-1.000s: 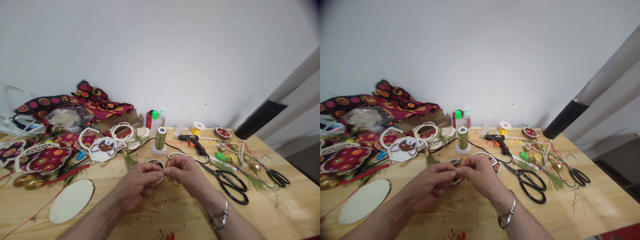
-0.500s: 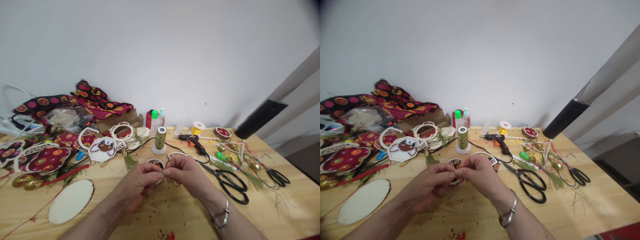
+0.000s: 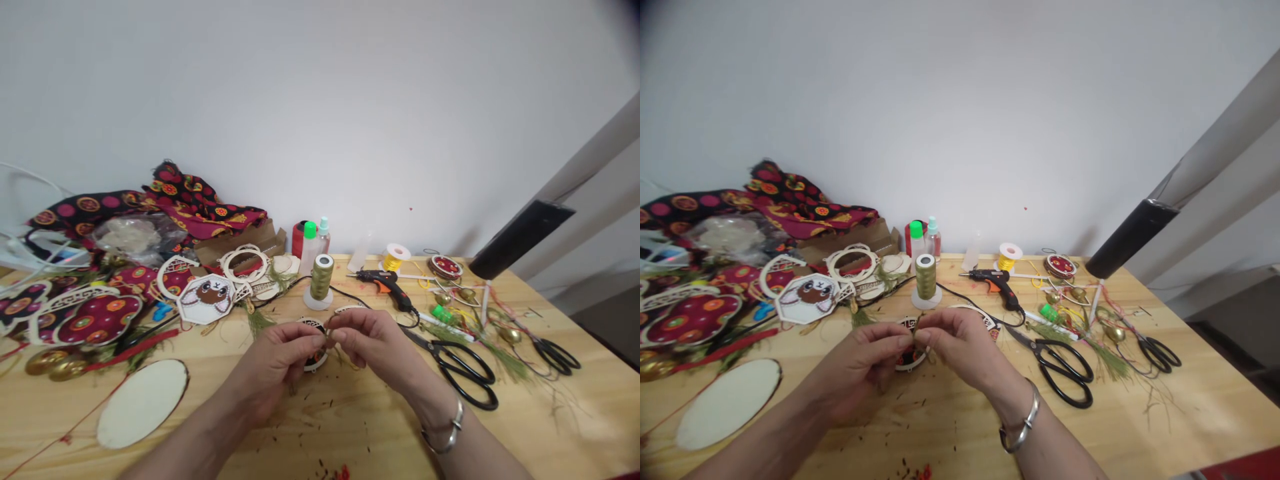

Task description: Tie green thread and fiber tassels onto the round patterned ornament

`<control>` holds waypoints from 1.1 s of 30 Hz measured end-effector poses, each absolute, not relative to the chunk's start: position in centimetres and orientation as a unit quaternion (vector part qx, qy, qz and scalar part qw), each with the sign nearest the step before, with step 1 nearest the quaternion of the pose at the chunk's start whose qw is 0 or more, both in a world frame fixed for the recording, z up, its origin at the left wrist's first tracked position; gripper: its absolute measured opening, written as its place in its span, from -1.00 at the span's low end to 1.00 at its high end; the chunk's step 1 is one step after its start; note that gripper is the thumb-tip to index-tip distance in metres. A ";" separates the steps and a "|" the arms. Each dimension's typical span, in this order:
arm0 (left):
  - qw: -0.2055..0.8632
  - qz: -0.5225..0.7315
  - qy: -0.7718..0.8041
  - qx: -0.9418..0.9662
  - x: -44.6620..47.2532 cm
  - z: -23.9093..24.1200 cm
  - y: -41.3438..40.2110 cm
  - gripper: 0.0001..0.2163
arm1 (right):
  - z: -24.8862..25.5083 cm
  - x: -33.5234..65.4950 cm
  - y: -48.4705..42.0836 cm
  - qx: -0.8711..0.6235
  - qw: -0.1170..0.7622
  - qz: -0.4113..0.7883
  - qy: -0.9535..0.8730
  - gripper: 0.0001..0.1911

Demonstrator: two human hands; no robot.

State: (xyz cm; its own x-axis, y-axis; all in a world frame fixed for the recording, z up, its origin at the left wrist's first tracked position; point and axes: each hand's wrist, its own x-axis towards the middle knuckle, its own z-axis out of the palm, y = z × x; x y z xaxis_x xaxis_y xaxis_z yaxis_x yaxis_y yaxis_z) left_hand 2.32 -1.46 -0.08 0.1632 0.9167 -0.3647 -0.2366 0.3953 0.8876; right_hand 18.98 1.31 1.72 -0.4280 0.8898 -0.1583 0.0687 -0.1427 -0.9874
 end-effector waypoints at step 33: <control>0.706 0.492 0.450 0.239 2.7 0.7 -1.4 -0.86 | 1.2 18.2 -0.5 -0.342 0.489 0.270 -0.756 -0.81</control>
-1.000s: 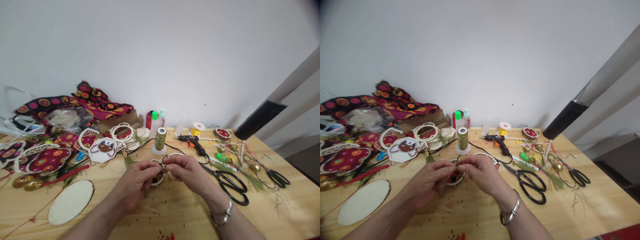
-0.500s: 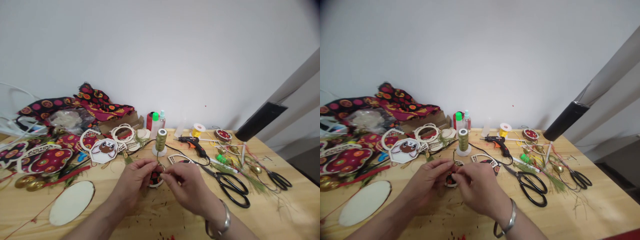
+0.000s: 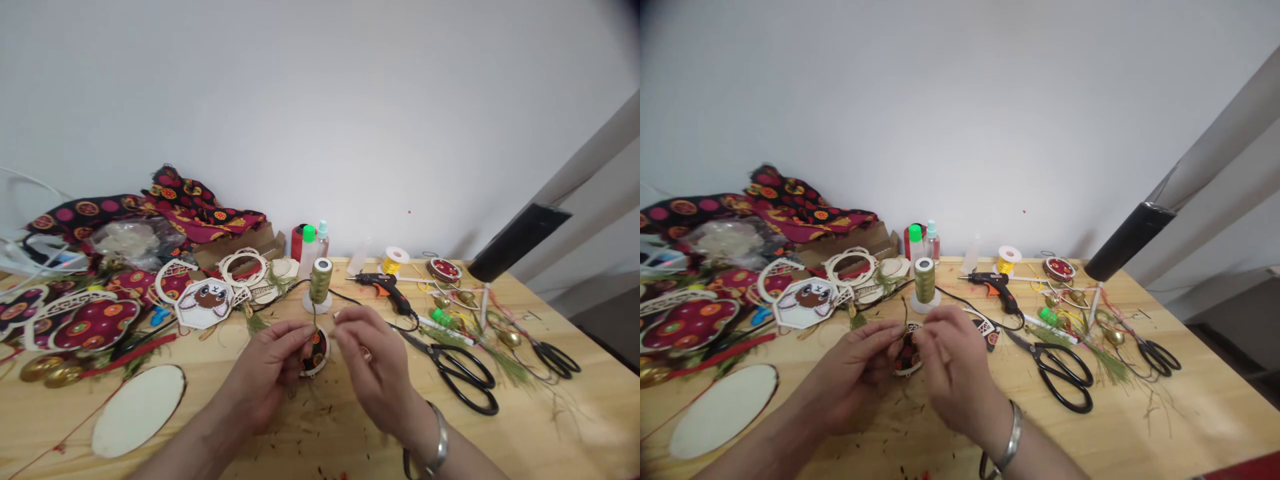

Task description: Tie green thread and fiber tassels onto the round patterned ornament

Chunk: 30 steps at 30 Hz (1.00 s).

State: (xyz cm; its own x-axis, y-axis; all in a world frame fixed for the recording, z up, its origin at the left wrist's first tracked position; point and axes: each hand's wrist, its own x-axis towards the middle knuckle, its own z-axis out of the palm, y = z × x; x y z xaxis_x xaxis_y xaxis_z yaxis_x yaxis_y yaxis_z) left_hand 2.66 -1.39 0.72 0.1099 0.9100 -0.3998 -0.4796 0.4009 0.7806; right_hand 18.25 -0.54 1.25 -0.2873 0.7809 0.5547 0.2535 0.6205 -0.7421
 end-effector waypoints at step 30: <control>0.634 0.477 0.507 0.337 2.7 0.3 -1.4 -0.86 | 1.6 20.1 2.4 -0.437 0.458 0.380 -0.674 -0.78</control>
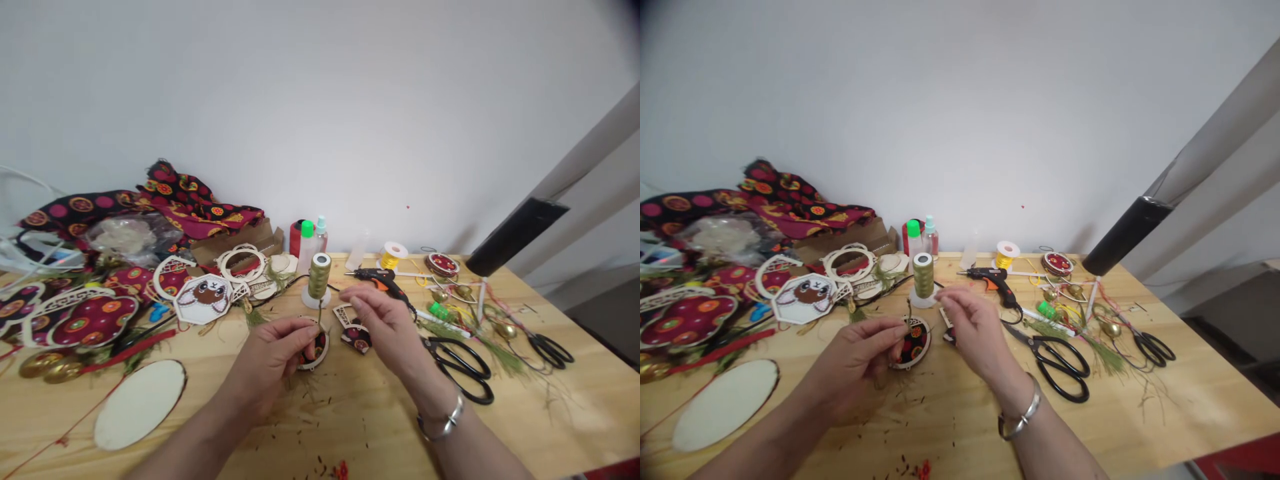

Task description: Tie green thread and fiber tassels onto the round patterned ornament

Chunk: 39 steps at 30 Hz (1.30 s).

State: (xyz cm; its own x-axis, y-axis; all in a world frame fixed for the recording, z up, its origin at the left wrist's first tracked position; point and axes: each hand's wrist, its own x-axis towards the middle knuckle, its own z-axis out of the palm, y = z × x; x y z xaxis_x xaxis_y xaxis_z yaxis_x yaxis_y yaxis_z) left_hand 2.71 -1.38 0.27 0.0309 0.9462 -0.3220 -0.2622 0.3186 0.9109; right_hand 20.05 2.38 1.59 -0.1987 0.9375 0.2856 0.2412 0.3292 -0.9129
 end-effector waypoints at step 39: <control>0.600 0.421 0.521 0.436 2.8 0.8 -1.7 -0.84 | 1.1 18.1 1.0 -0.427 0.389 0.624 -0.526 -0.80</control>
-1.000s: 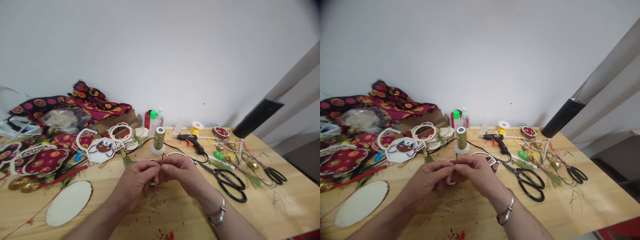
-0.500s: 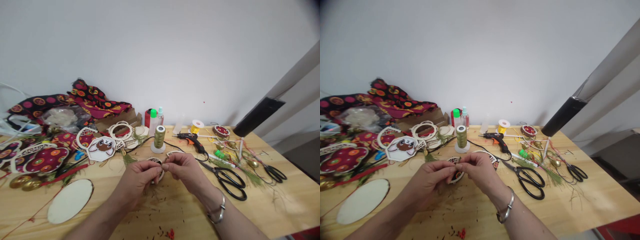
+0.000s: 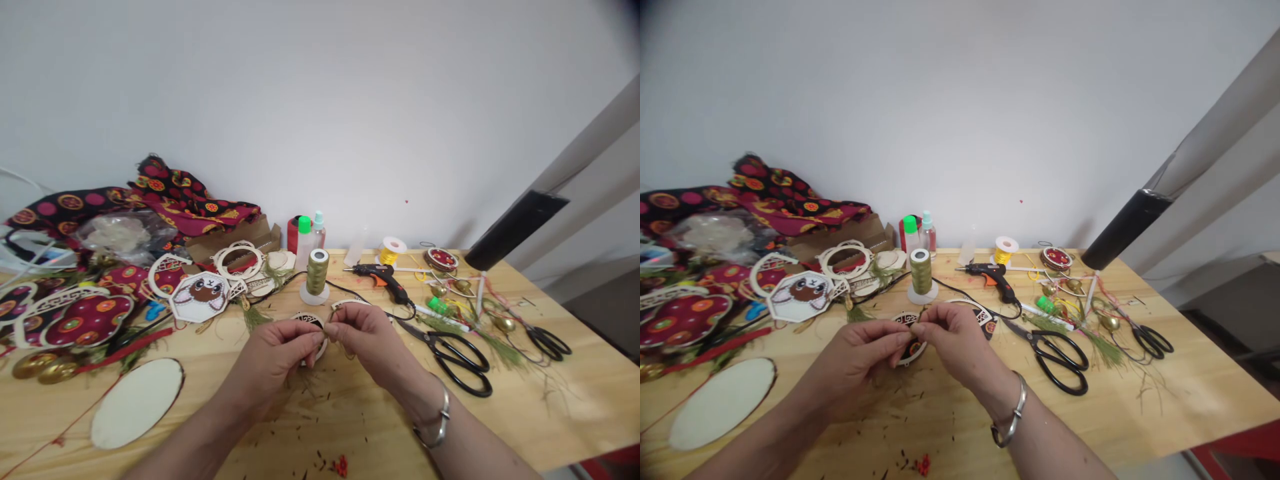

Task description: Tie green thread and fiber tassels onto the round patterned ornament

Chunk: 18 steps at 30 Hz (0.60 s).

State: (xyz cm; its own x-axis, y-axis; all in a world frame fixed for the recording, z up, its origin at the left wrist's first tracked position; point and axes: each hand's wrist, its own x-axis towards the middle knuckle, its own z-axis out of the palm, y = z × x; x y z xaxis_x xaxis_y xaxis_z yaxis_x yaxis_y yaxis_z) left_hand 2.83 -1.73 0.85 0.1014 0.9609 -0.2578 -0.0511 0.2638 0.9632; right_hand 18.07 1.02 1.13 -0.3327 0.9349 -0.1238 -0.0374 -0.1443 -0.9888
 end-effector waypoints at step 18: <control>0.619 0.455 0.499 0.401 3.0 0.4 -1.7 -0.85 | 0.8 17.9 1.1 -0.413 0.405 0.641 -0.504 -0.88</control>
